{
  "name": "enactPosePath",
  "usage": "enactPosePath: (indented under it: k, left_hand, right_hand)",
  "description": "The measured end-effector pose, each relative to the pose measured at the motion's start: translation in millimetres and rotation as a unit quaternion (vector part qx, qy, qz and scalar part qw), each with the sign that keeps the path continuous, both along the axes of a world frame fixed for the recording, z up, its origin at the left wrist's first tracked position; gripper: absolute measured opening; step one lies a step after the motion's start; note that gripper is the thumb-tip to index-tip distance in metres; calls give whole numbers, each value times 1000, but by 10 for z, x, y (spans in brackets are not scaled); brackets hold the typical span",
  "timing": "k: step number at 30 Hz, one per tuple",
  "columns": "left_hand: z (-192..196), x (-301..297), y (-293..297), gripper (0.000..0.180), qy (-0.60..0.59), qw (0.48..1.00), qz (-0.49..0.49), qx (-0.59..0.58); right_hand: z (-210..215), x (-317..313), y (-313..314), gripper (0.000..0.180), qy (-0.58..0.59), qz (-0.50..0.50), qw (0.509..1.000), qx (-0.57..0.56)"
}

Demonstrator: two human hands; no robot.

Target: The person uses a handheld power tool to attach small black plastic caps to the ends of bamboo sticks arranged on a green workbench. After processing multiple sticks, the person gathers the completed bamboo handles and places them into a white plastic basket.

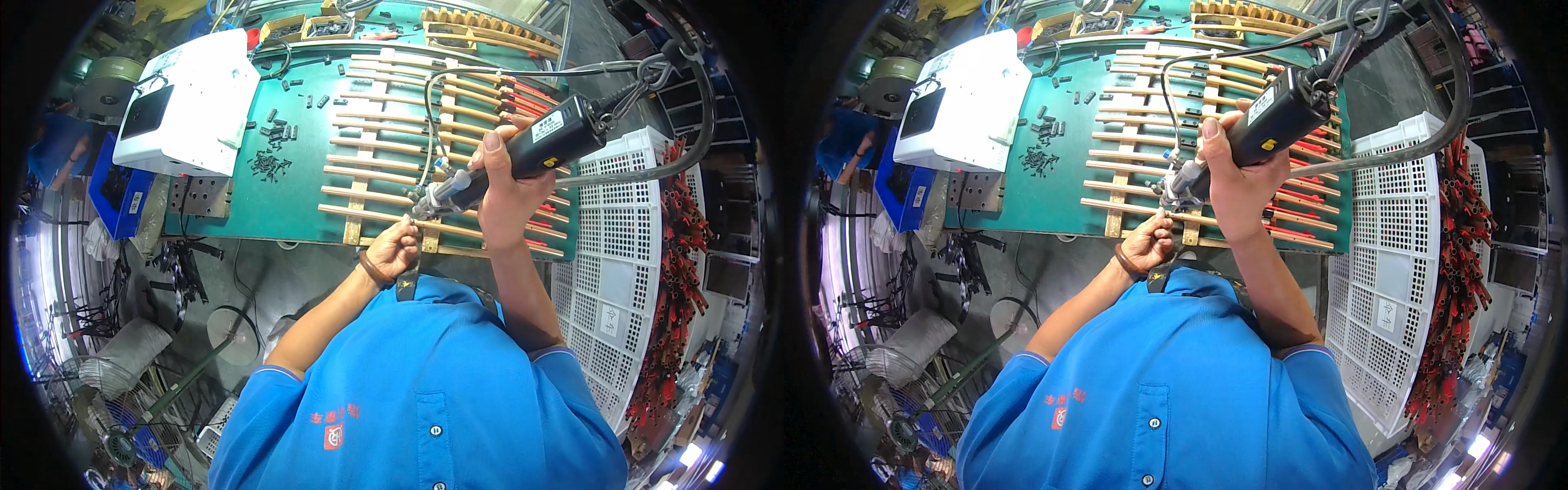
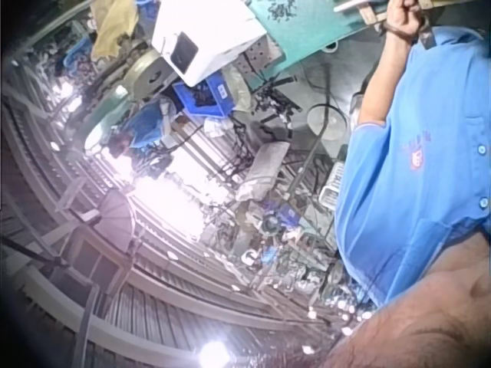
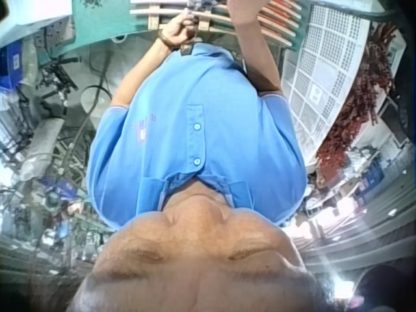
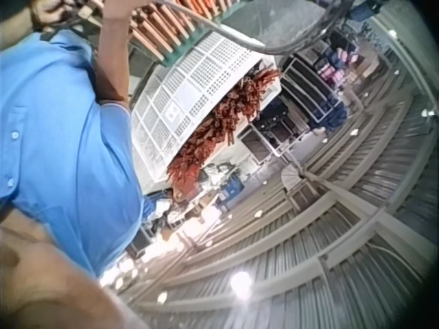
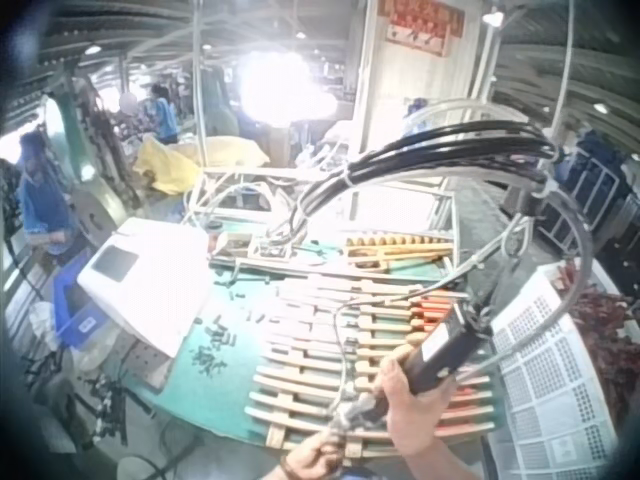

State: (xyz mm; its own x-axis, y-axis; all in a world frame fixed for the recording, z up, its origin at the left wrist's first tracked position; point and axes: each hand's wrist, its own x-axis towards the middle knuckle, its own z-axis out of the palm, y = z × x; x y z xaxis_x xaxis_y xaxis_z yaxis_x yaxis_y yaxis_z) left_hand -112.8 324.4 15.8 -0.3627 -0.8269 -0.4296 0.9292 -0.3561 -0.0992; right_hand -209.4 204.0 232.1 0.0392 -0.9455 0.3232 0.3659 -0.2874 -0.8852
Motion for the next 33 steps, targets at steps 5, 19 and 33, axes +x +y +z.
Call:
enactPosePath:
  k: [5, 19, 33]
  left_hand:
    - [36, -3, 35, 15, -73, 996, 7, 55]
    - [37, -71, 3, 15, -45, 999, 5, 30]
    - [-99, -80, 80, 22, 16, 999, -18, 21]
  right_hand:
    - [8, -30, 24, 38, 42, 7, 999, -3]
    - [39, 31, 88, 43, 22, 13, 1000, 7]
    - [37, 35, 154, 41, 11, 16, 1000, -9]
